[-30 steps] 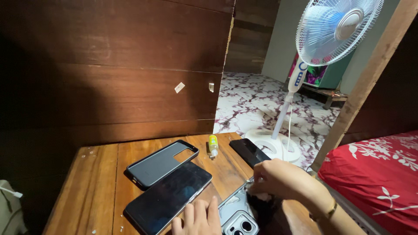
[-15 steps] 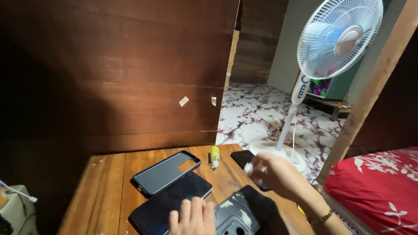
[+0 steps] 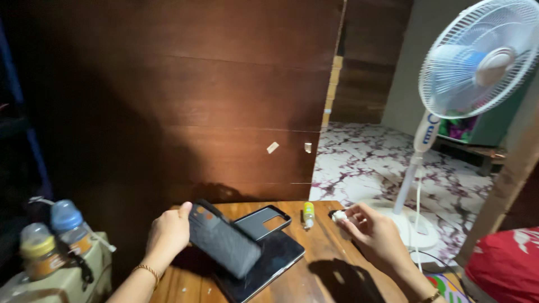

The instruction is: The person wipes the back and front surfaces of a smartphone and a phone case with a small white cloth. They repeatedly rub the surfaces, flip the phone, and continue wiping different areas.

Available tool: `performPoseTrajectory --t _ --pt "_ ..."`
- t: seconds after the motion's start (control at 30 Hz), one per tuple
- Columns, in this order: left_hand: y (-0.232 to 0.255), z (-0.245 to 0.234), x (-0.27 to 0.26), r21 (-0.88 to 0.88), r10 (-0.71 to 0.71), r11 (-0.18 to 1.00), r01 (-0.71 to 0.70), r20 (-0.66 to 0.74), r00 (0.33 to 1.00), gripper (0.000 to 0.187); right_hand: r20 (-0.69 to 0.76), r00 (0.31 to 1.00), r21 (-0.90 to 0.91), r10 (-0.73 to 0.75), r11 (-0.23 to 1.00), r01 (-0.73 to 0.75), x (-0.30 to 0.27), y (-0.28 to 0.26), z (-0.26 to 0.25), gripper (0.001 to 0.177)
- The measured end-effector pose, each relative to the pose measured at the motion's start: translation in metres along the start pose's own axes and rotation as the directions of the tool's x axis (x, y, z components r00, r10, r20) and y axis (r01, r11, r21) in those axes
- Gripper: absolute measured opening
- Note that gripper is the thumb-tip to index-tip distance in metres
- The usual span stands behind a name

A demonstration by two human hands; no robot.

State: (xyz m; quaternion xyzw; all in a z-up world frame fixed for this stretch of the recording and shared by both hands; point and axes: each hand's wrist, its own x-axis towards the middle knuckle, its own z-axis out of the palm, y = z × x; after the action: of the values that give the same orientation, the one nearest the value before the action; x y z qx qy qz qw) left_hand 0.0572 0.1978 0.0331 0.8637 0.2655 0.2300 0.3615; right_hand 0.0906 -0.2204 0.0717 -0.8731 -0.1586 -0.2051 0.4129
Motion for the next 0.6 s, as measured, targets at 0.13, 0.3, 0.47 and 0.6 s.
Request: performPoseTrajectory --t 0.13,0.3,0.47,0.6 --pt "-0.037 0.016 0.026 -0.437 -0.248 0.867 0.240 0.039 0.968 0.047 0.046 0.999 -0.034 0.015 0.999 -0.014 0.002 0.005 0.008 0.022" --pt "-0.027 0.008 0.016 -0.230 -0.171 0.956 0.181 0.065 0.983 0.044 0.117 0.993 -0.005 -0.003 1.000 0.004 -0.003 -0.003 0.012 0.020" --pt "0.016 -0.021 -0.027 0.510 0.421 0.815 -0.276 -0.194 0.886 0.070 0.029 0.998 -0.073 0.064 0.995 -0.062 0.005 0.005 -0.001 0.024" --pt "0.075 -0.005 -0.062 0.528 0.575 0.665 -0.528 0.090 0.813 0.054 -0.243 0.970 -0.105 0.014 0.994 -0.041 0.020 0.043 -0.026 0.032"
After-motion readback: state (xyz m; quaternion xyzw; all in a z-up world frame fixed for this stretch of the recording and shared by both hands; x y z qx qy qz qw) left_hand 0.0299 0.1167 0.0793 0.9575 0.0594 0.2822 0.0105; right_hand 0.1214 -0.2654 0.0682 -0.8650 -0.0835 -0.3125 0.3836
